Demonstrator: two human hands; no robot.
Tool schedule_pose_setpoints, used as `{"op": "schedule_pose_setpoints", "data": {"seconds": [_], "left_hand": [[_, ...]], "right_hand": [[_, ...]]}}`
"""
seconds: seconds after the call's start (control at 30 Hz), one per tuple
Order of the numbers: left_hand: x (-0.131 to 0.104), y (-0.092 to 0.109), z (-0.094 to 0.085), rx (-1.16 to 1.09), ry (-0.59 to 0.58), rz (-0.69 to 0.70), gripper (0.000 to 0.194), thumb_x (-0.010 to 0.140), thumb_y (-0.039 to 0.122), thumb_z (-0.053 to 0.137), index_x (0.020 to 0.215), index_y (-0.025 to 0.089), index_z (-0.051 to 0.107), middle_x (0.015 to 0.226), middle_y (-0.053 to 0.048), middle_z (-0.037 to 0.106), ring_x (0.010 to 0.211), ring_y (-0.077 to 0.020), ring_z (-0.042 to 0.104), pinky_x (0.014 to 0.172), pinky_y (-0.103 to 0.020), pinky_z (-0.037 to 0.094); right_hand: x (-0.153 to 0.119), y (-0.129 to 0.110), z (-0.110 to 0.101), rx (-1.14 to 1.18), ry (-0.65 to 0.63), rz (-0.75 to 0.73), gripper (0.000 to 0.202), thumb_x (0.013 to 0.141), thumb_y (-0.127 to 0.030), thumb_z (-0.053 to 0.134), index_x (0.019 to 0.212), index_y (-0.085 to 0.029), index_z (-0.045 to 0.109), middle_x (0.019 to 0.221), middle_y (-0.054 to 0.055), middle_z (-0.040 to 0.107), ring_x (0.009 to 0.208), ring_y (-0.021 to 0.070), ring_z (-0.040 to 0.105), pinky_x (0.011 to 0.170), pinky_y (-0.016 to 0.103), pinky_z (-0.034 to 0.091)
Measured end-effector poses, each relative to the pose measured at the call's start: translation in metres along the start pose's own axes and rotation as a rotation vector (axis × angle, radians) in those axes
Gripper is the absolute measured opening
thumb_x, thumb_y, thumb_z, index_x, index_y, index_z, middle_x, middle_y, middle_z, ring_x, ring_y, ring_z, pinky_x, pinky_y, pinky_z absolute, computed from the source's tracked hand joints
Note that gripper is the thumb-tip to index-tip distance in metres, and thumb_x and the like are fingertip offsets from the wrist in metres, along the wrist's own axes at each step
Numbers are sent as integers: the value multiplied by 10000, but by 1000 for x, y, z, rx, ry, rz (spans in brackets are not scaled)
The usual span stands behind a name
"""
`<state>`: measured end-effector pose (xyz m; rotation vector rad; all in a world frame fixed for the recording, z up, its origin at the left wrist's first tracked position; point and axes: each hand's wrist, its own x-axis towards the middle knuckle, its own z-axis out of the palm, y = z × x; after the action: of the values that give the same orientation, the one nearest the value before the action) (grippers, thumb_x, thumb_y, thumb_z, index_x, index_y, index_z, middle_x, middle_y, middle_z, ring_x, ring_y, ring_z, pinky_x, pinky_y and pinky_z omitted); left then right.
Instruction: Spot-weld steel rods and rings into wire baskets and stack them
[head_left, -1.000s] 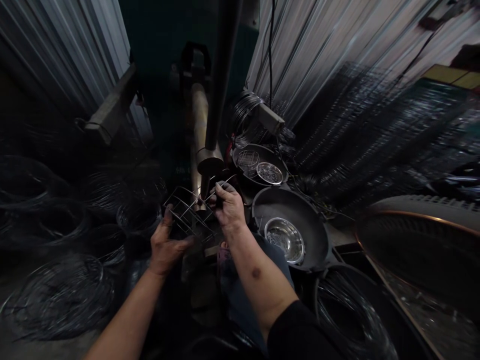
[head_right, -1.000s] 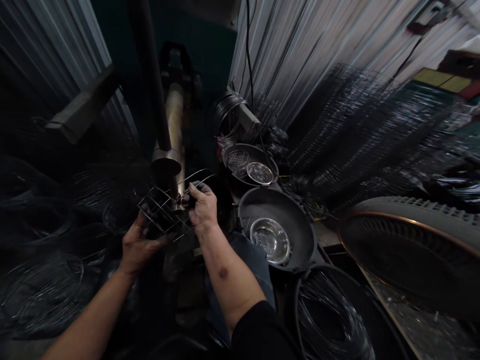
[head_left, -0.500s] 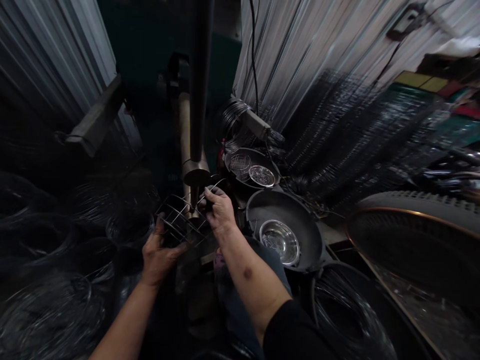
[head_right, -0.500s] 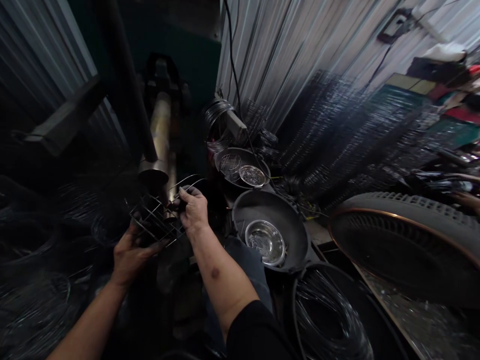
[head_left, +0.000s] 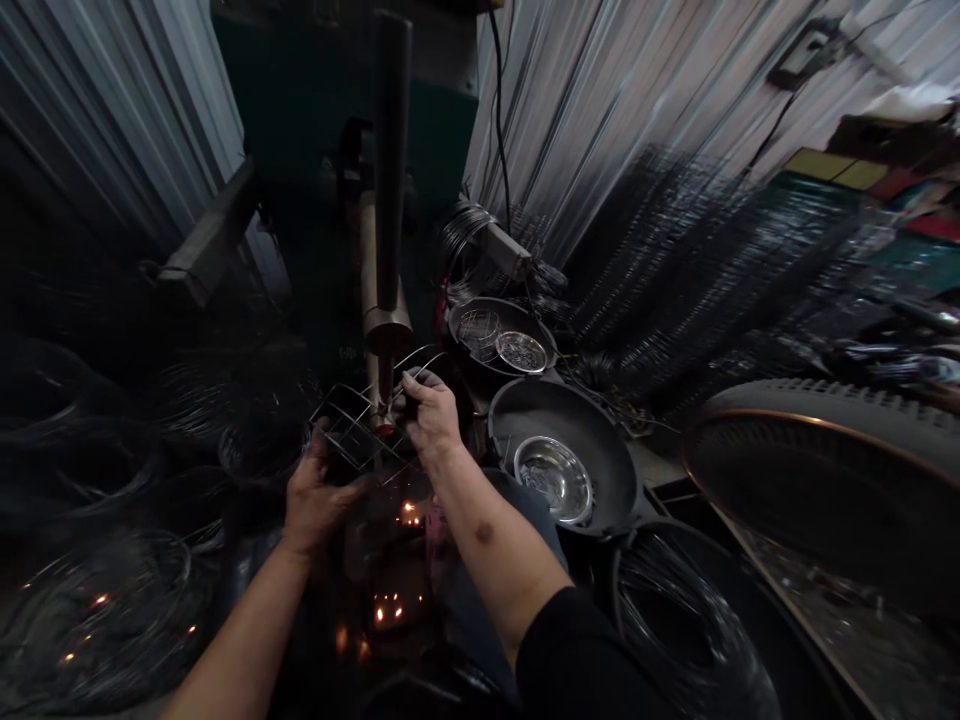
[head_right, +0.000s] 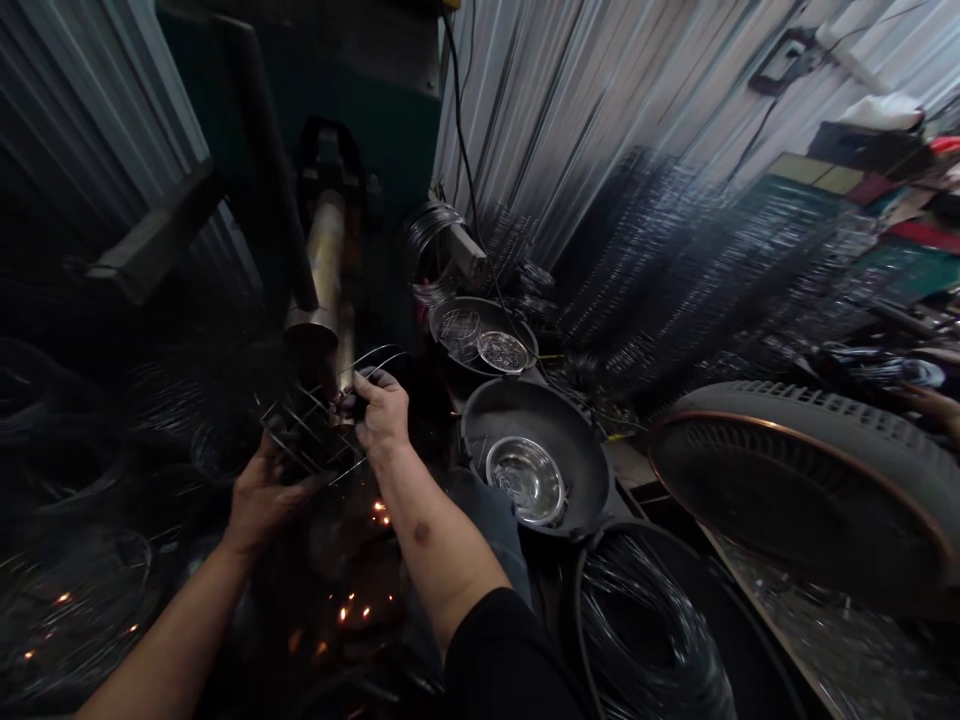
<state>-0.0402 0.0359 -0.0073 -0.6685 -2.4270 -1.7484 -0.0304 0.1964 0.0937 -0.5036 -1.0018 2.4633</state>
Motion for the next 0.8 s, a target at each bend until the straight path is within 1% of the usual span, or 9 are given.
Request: {"op": "schedule_pose_setpoints", "data": {"seconds": [0.13,0.2,0.27,0.33,0.4,0.53,0.6,0.7,0.8], "left_hand": [[-13,-14,-47,153,-56,-124,691,565,462,798,1179,189,638,1139,-100,679,1087,-318,617,953,-470,496],[-19,-8,-71,213,95,-199,517,653,476,735,1083,191,694,965,-86,727,944,-315,675,873,-486,540],[-25,15,-83,249,227,-147,446,745,489,657,1089,209,694,960,-69,729,924,-290,682,874,-465,543],[-29,49,-79,265,162,32,470,786,503,618,1158,218,658,1095,-56,699,1025,-259,649,955,-418,503],[-32,82,-63,332,-40,193,573,792,516,614,1253,177,588,1190,-86,656,1093,-252,611,979,-388,482],[-39,111,-32,535,-166,443,417,885,381,506,1192,123,620,957,-115,702,895,-238,653,823,-367,535],[-42,110,-29,535,-138,503,328,907,288,460,1109,127,662,837,-94,700,776,-205,658,746,-329,541],[-45,105,-35,417,-83,554,277,904,257,481,1042,121,678,874,-92,713,779,-181,670,753,-294,541],[-49,112,-43,366,-118,583,253,887,255,512,1039,137,676,910,-85,719,800,-172,678,762,-279,541]], "right_hand": [[-40,26,-12,-132,-46,-130,194,664,-242,701,748,-193,534,547,-60,548,390,83,458,383,195,381],[-69,46,-27,-315,-84,-200,140,712,-261,667,759,-202,549,574,-56,545,428,89,477,434,206,423],[-97,70,-45,-584,-149,-286,58,772,-258,608,784,-212,574,644,-24,593,536,116,544,549,228,486],[-120,96,-61,-856,-263,-409,73,786,-244,568,843,-210,598,776,32,661,708,157,616,703,269,521],[-135,121,-74,-1080,-407,-511,139,766,-230,551,890,-191,600,863,79,690,804,188,642,764,295,526],[-151,147,-84,-1395,-631,-546,98,738,-186,529,817,-190,585,813,74,702,711,187,646,659,269,531],[-156,136,-82,-1512,-716,-542,82,727,-167,540,785,-192,592,762,53,692,643,178,627,595,251,512],[-163,86,-73,-1628,-793,-664,146,700,-187,586,833,-168,643,724,53,671,580,173,595,536,246,487],[-164,18,-65,-1611,-528,-963,240,780,-146,516,941,-171,693,864,100,682,743,186,632,732,306,524]]}}
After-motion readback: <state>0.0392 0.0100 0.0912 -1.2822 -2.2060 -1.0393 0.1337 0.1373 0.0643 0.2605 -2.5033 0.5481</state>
